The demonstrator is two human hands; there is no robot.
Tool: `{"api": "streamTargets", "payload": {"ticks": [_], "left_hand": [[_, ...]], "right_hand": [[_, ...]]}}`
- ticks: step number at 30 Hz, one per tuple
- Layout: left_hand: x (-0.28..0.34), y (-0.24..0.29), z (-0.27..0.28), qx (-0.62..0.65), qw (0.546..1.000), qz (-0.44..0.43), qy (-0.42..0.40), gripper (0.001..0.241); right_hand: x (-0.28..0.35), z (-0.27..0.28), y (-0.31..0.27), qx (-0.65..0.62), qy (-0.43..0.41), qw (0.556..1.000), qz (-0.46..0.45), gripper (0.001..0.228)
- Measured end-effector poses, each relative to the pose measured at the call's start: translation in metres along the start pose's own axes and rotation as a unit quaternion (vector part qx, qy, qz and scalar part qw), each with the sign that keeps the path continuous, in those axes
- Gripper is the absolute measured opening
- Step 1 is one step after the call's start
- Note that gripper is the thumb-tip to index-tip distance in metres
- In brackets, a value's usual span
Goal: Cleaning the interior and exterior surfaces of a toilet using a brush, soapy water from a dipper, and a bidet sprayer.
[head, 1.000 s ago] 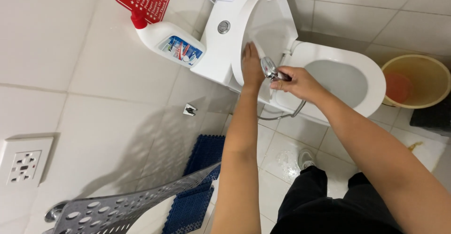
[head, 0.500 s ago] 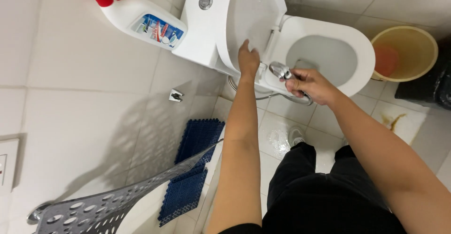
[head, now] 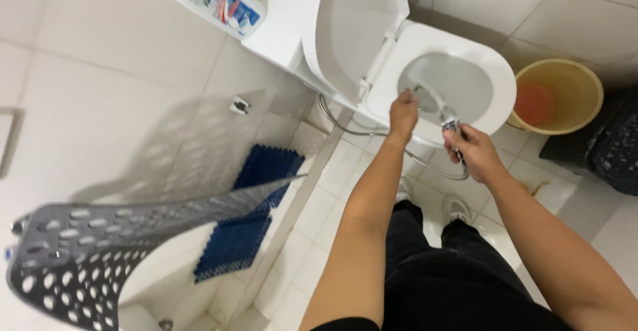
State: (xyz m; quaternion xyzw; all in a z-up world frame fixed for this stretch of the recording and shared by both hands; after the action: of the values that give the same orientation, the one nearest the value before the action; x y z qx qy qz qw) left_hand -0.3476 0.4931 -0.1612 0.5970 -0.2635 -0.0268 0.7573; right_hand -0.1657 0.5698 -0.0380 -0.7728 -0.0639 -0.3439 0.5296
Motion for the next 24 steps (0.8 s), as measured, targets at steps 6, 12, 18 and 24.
{"api": "streamTargets", "payload": {"ticks": [6,12,18,24], "left_hand": [[0.152,0.035,-0.056,0.164,0.982,0.058,-0.074,0.065],[0.209,0.028,-0.074,0.239,0.959,0.121,-0.095,0.093],[0.227,0.018,-0.036,0.178,0.980,0.085,0.004,0.082],[0.264,0.039,-0.013,0.049,0.998,0.032,0.022,0.060]], "right_hand": [[0.018,0.034,0.015,-0.009,0.043,0.999,-0.005,0.036],[0.009,0.044,0.069,-0.006,0.036,0.999,0.014,0.047],[0.031,0.028,0.042,0.148,-0.040,0.988,0.031,0.051],[-0.031,0.058,0.076,0.006,0.008,1.000,-0.026,0.046]]}}
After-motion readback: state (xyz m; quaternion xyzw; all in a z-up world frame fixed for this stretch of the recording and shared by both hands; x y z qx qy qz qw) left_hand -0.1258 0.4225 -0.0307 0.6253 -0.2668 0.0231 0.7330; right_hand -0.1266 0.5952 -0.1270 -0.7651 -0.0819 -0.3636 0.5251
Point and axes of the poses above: each hand's wrist, its own x-axis away from the middle knuckle, its own z-axis out of the back of the hand, y = z × x, the point moved 4 cm from there along -x, towards the middle knuckle, and after that the axes turned 5 degrees about -z, right-handed, at the moved point
